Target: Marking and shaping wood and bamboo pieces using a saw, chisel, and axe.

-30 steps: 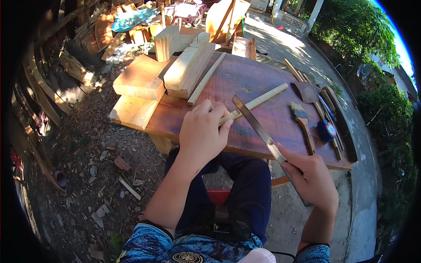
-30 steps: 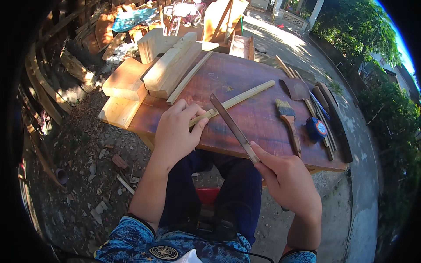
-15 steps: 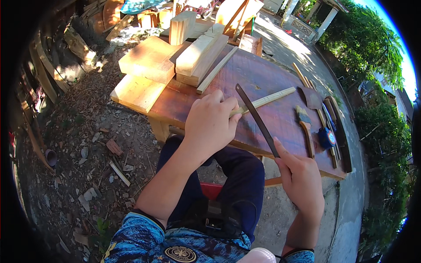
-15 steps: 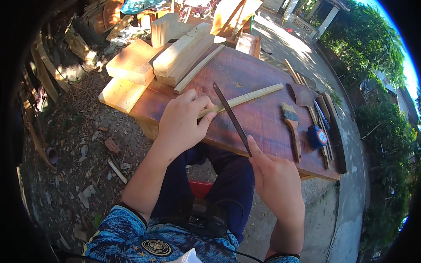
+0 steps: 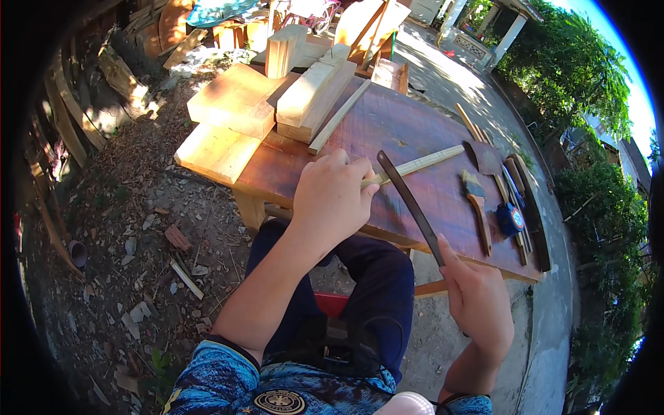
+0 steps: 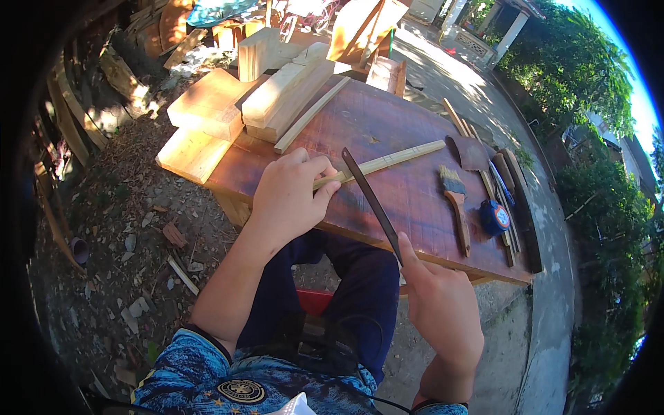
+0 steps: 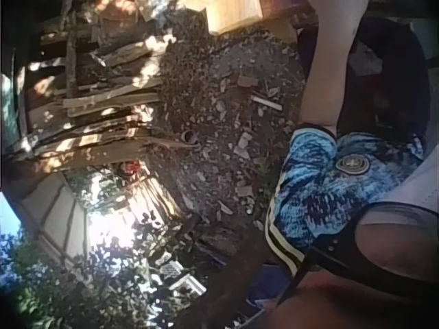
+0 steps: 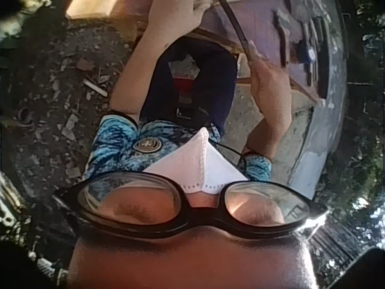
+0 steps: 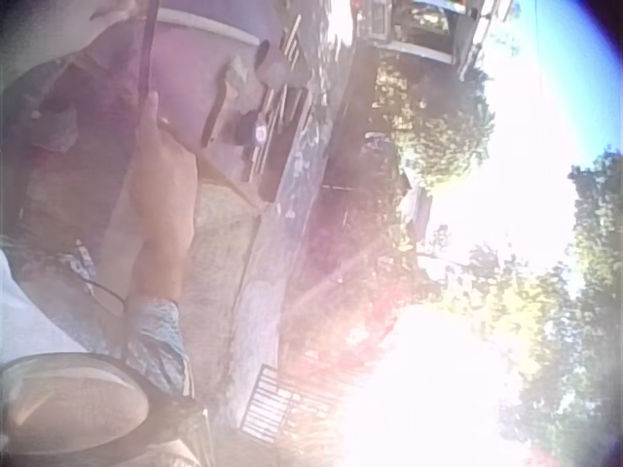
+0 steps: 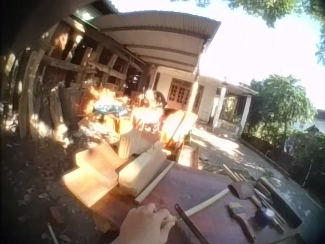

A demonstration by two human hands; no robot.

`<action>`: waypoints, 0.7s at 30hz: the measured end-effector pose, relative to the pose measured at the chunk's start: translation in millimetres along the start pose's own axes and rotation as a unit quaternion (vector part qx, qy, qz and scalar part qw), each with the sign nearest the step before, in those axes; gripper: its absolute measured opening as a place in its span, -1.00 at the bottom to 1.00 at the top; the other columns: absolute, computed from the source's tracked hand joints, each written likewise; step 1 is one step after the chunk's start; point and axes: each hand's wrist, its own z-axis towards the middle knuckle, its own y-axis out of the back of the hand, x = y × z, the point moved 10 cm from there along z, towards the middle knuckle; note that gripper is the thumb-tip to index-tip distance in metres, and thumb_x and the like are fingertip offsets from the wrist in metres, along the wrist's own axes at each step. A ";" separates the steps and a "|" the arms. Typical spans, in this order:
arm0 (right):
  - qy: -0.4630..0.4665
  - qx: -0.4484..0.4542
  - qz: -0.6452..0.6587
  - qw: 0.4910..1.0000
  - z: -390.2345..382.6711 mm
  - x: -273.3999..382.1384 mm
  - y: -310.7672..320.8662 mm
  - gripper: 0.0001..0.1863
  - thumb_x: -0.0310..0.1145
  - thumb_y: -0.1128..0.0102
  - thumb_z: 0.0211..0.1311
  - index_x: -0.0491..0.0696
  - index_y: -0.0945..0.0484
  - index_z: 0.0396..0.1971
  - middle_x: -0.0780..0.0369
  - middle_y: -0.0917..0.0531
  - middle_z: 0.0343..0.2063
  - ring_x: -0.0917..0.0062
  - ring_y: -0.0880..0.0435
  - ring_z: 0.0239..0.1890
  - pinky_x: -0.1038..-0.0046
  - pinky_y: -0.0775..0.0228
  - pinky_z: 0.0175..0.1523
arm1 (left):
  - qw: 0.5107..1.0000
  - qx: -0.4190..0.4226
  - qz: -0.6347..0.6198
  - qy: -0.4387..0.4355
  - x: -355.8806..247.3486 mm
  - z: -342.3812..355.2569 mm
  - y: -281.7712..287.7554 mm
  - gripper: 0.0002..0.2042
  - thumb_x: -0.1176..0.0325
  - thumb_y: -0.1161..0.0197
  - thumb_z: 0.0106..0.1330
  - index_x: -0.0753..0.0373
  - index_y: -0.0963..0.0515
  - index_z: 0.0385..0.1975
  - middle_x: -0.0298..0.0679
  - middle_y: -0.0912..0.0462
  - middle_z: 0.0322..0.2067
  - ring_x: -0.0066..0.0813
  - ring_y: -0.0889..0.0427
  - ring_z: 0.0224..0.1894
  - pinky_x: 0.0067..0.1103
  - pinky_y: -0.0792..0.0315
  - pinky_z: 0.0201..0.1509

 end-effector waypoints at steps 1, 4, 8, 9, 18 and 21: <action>-0.046 0.027 -0.006 0.999 -3.3 -9.2 -5.3 -0.49 -0.54 -0.21 0.31 -0.12 -0.55 0.28 -0.07 -0.63 -0.49 -0.01 -0.62 -0.45 0.13 -0.42 -0.31 | 1.000 0.004 0.008 0.014 3.1 -0.1 -0.6 -0.86 0.25 -0.42 0.27 0.13 -0.66 -0.34 -0.13 -0.56 -0.40 -0.03 -0.64 -0.24 -0.20 -0.50 -0.14; 0.025 -0.019 -0.009 0.999 -4.1 1.5 0.6 -0.47 -0.54 -0.22 0.30 -0.11 -0.54 0.29 -0.04 -0.61 -0.53 0.01 -0.62 -0.47 0.14 -0.42 -0.32 | 1.000 0.017 -0.002 -0.017 -3.4 0.9 -4.5 -0.86 0.25 -0.43 0.27 0.13 -0.66 -0.33 -0.14 -0.56 -0.40 -0.03 -0.64 -0.25 -0.20 -0.50 -0.15; 0.011 -0.003 -0.005 1.000 -6.0 -14.7 -1.5 -0.47 -0.53 -0.23 0.29 -0.11 -0.55 0.30 -0.02 -0.61 -0.54 0.04 -0.64 -0.48 0.16 -0.43 -0.33 | 1.000 0.021 0.000 0.015 3.3 2.4 -4.0 -0.86 0.25 -0.43 0.27 0.14 -0.67 -0.32 -0.16 -0.56 -0.40 -0.06 -0.64 -0.26 -0.23 -0.50 -0.16; 0.028 0.017 -0.005 0.999 -11.4 -14.9 -1.2 -0.43 -0.52 -0.20 0.30 -0.10 -0.50 0.34 0.03 -0.65 -0.51 0.09 -0.66 -0.48 0.17 -0.46 -0.33 | 1.000 0.025 0.000 0.008 2.0 2.1 -4.2 -0.87 0.25 -0.43 0.27 0.13 -0.67 -0.31 -0.16 -0.56 -0.40 -0.07 -0.64 -0.27 -0.24 -0.49 -0.17; 0.037 -0.004 0.011 0.999 -36.1 -22.4 2.3 -0.39 -0.46 -0.25 0.32 -0.06 -0.44 0.39 0.11 -0.65 -0.52 0.11 -0.66 -0.51 0.16 -0.46 -0.39 | 1.000 0.013 -0.003 -0.003 -2.3 0.9 -1.5 -0.86 0.23 -0.44 0.28 0.12 -0.69 -0.31 -0.16 -0.54 -0.43 -0.08 -0.63 -0.30 -0.25 -0.47 -0.21; 0.043 -0.016 0.017 0.999 -28.5 -17.9 -4.4 -0.39 -0.46 -0.26 0.33 -0.04 -0.44 0.40 0.11 -0.63 -0.54 0.11 -0.65 -0.51 0.15 -0.45 -0.39 | 1.000 0.011 -0.003 -0.006 -2.6 1.9 0.4 -0.86 0.23 -0.44 0.28 0.12 -0.69 -0.31 -0.16 -0.54 -0.43 -0.07 -0.63 -0.30 -0.25 -0.47 -0.21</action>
